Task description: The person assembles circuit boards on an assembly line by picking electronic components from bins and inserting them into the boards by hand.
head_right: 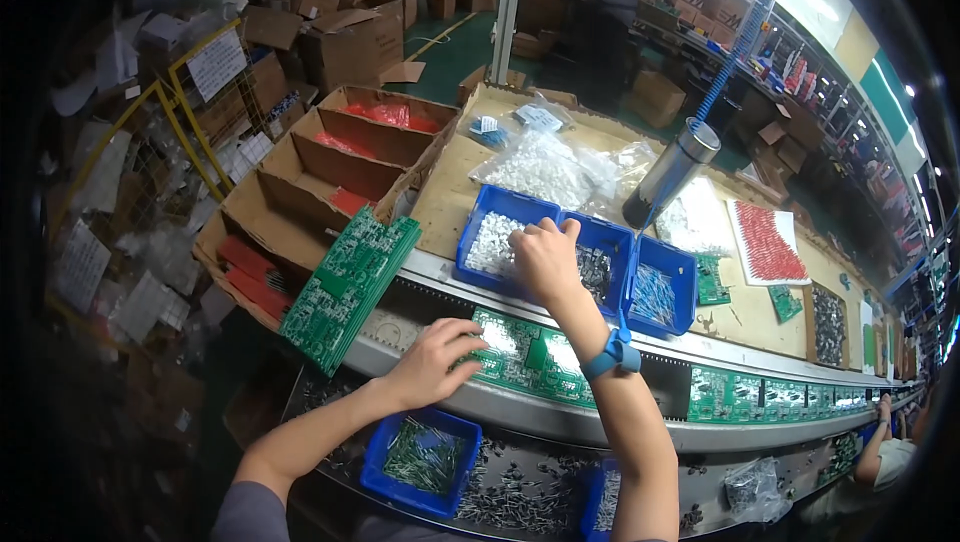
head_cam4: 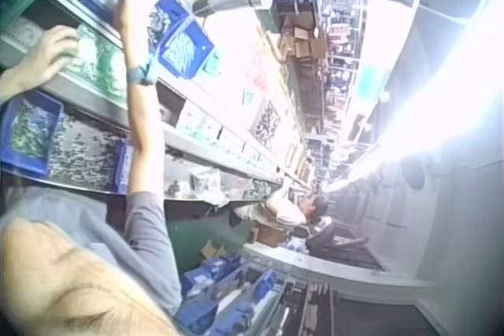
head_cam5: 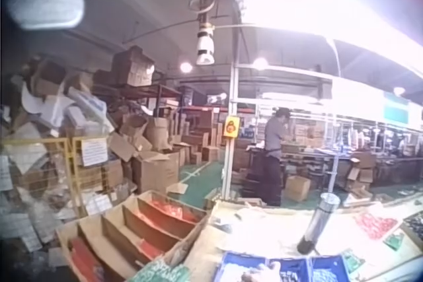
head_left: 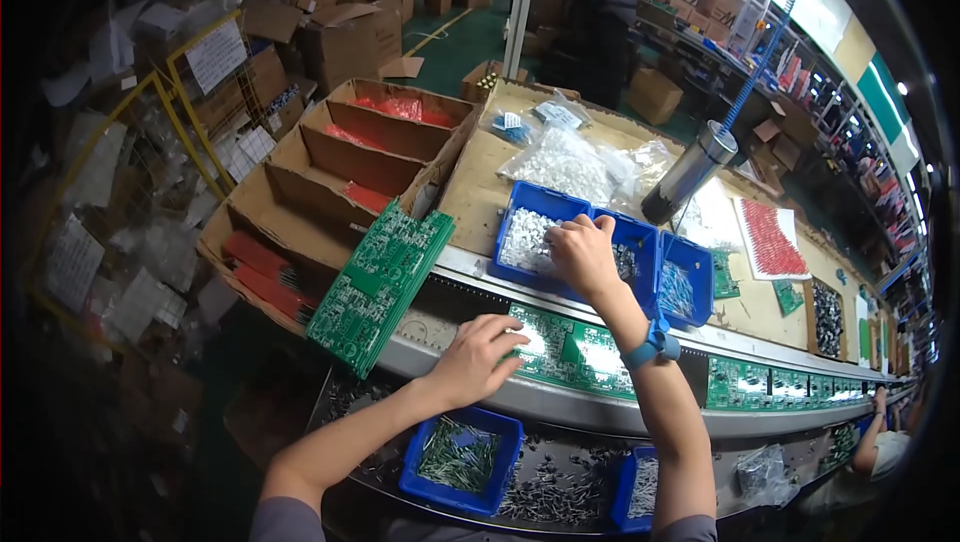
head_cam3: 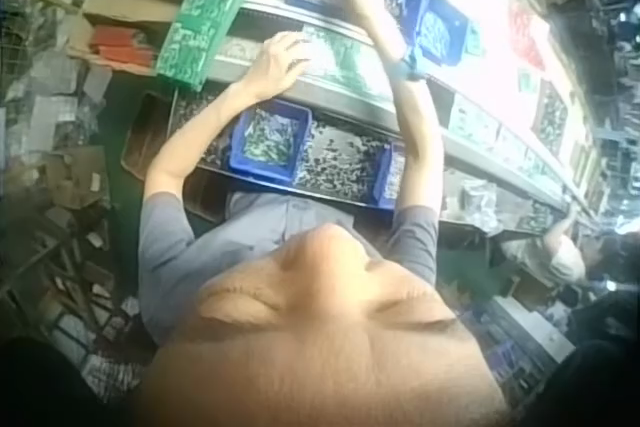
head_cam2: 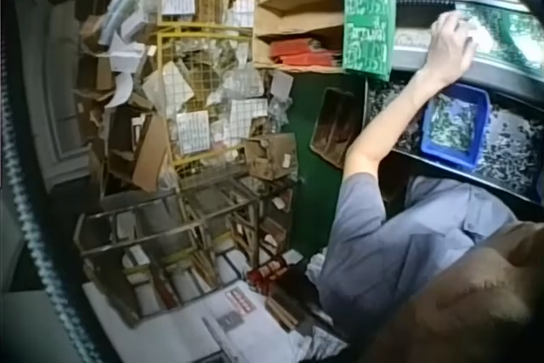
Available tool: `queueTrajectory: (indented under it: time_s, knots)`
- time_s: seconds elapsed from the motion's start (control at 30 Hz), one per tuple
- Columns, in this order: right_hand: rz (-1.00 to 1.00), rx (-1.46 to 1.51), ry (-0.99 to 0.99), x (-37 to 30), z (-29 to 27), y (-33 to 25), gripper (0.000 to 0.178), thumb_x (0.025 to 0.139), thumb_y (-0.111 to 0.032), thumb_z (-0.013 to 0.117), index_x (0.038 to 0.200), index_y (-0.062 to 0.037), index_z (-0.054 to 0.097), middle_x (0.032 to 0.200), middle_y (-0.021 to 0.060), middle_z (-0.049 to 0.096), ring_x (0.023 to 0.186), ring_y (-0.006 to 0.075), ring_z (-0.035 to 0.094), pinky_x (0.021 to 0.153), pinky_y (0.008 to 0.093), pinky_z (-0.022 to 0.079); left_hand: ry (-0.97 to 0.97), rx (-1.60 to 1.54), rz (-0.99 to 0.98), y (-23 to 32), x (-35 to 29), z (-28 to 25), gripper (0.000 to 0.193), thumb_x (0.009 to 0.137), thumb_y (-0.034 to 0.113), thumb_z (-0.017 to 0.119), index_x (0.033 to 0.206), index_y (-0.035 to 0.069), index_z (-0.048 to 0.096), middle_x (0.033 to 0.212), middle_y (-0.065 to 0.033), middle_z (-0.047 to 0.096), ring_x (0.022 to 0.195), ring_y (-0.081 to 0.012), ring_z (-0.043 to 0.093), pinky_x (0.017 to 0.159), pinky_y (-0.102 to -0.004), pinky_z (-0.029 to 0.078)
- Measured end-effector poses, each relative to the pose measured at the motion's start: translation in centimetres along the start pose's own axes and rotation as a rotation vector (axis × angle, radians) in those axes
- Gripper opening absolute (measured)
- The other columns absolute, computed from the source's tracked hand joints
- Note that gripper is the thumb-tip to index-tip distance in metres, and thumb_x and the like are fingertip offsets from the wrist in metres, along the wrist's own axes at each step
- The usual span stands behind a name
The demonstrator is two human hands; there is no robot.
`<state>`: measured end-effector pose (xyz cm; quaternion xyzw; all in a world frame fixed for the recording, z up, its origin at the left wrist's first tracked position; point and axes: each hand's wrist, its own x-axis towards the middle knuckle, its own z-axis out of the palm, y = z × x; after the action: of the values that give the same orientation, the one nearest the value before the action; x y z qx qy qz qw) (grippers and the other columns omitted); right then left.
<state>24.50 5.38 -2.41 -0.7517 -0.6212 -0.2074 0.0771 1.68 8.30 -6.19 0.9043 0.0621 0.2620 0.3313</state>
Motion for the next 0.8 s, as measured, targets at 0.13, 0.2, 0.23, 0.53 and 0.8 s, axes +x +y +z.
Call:
queueTrajectory:
  time_s: [0.13,0.2,0.23,0.53,0.8]
  knots:
    - [-0.012,0.116,0.116,-1.5,-1.9,0.5,0.009,0.070,-0.013,0.067,0.079,-0.0149,0.065,0.070,-0.0014,0.058,0.080,0.0181,0.055,0.079,0.0407,0.032,0.162,-0.209,-0.126,0.1,3.1,-0.7,0.021,0.079,0.004,0.063,0.100,-0.002,0.060,0.093,-0.0139,0.063,0.085,-0.0244,0.063,0.075,-0.0328,0.050]
    - [-0.016,0.131,0.131,-2.1,-2.6,0.3,0.009,0.070,-0.012,0.067,0.078,-0.0148,0.065,0.070,-0.0016,0.058,0.079,0.0179,0.055,0.080,0.0404,0.032,0.183,-0.274,-0.223,-0.2,4.7,-0.8,0.021,0.080,0.003,0.064,0.100,-0.003,0.059,0.089,-0.0118,0.065,0.079,-0.0178,0.065,0.068,-0.0278,0.052]
    - [-0.025,0.149,0.150,-2.3,-2.9,0.1,0.009,0.070,-0.011,0.067,0.078,-0.0147,0.065,0.070,-0.0017,0.058,0.079,0.0178,0.054,0.080,0.0401,0.032,0.216,-0.289,-0.231,-0.5,5.4,-0.8,0.022,0.080,0.003,0.065,0.100,-0.002,0.059,0.089,-0.0114,0.065,0.080,-0.0176,0.065,0.069,-0.0277,0.052]
    - [-0.138,0.350,0.184,-4.7,-5.8,-3.3,0.017,0.067,-0.011,0.071,0.082,-0.0146,0.065,0.072,-0.0014,0.059,0.078,0.0168,0.056,0.082,0.0383,0.034,0.269,-0.403,-0.235,0.4,6.0,-0.7,0.020,0.076,-0.002,0.067,0.093,0.000,0.057,0.083,-0.0121,0.067,0.077,-0.0181,0.067,0.066,-0.0287,0.053]
    - [-0.026,0.094,0.230,-1.9,-3.0,-2.5,0.007,0.074,-0.008,0.056,0.074,-0.0134,0.061,0.069,0.0016,0.058,0.077,0.0201,0.056,0.081,0.0440,0.033,0.116,-0.232,-0.274,-0.1,6.0,-1.6,0.012,0.077,0.004,0.064,0.086,-0.002,0.067,0.083,-0.0154,0.068,0.074,-0.0252,0.067,0.071,-0.0316,0.052]
